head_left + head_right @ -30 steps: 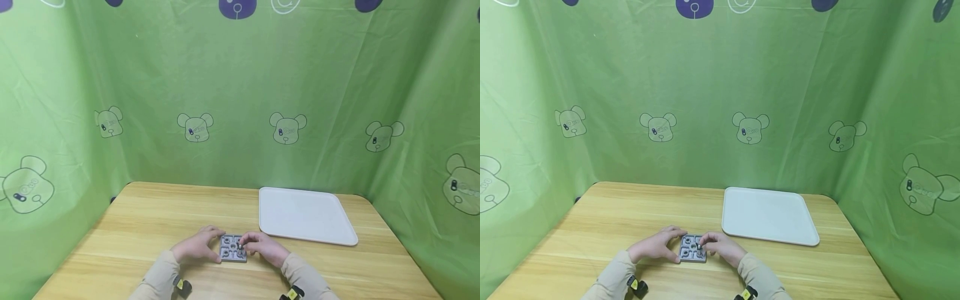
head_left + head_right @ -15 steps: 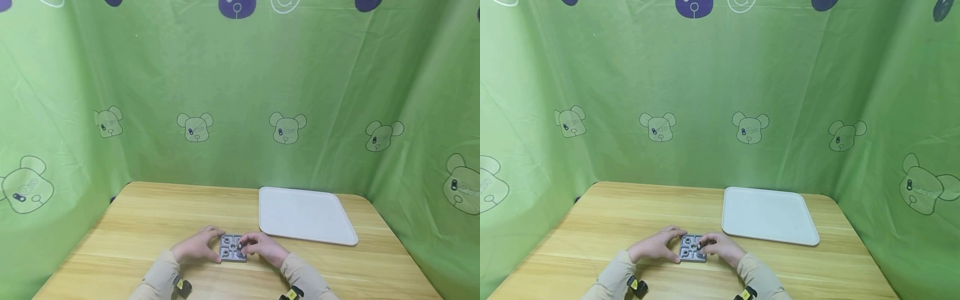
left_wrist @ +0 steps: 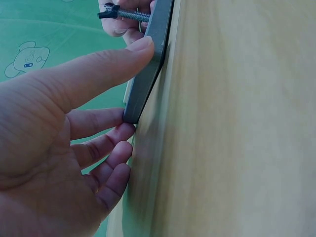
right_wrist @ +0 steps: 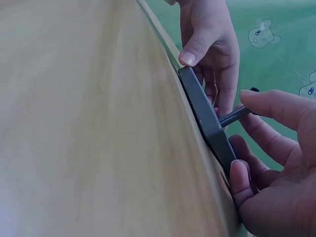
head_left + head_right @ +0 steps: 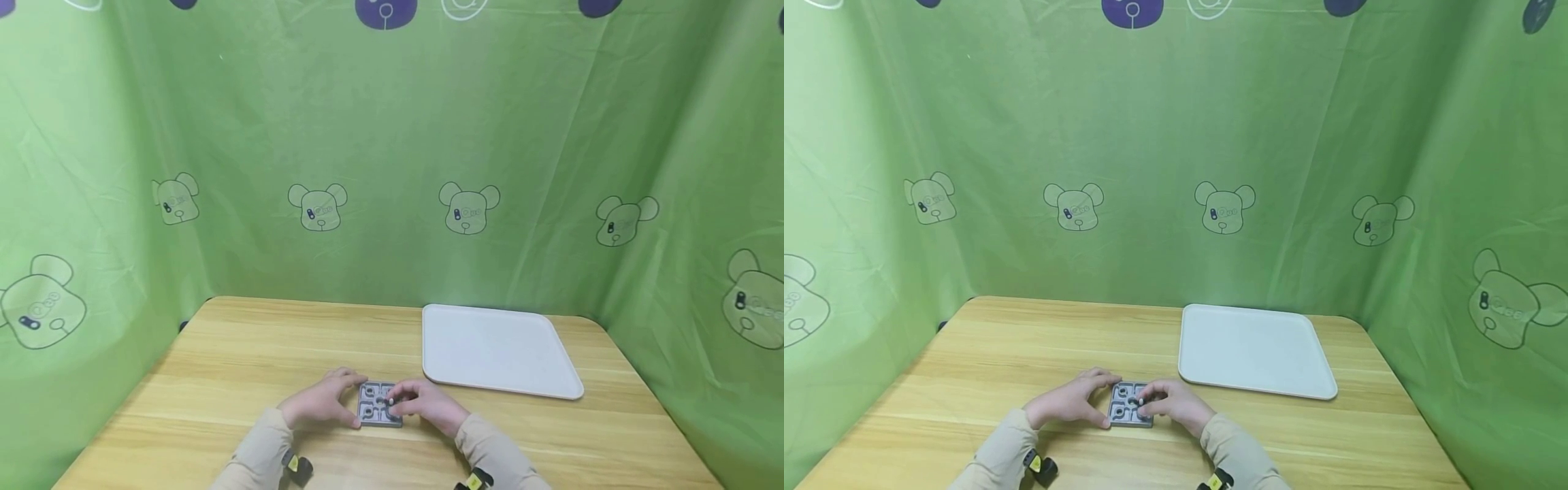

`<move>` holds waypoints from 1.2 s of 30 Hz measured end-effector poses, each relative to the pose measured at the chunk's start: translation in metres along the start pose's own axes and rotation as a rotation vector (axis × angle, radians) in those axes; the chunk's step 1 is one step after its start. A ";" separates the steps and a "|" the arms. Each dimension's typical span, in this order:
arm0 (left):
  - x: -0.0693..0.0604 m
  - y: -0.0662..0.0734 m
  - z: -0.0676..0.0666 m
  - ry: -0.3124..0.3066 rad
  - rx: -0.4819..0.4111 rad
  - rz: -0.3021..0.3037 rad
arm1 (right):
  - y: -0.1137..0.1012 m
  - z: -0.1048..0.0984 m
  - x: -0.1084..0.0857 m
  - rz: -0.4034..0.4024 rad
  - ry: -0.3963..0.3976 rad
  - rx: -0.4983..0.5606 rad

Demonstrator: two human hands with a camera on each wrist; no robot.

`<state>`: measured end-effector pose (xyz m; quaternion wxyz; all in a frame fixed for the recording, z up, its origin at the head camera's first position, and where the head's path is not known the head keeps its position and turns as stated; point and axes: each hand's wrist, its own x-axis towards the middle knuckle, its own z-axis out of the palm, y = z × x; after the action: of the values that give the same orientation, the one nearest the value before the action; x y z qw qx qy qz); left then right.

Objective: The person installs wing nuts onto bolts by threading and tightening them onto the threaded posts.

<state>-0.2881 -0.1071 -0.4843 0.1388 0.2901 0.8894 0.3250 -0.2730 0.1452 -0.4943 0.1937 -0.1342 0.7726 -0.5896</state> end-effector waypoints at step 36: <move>-0.001 0.000 0.000 0.000 -0.005 0.008 | 0.001 -0.002 -0.002 0.000 -0.003 0.003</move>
<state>-0.2879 -0.1078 -0.4843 0.1382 0.2935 0.8873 0.3278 -0.2727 0.1483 -0.4943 0.1953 -0.1347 0.7714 -0.5904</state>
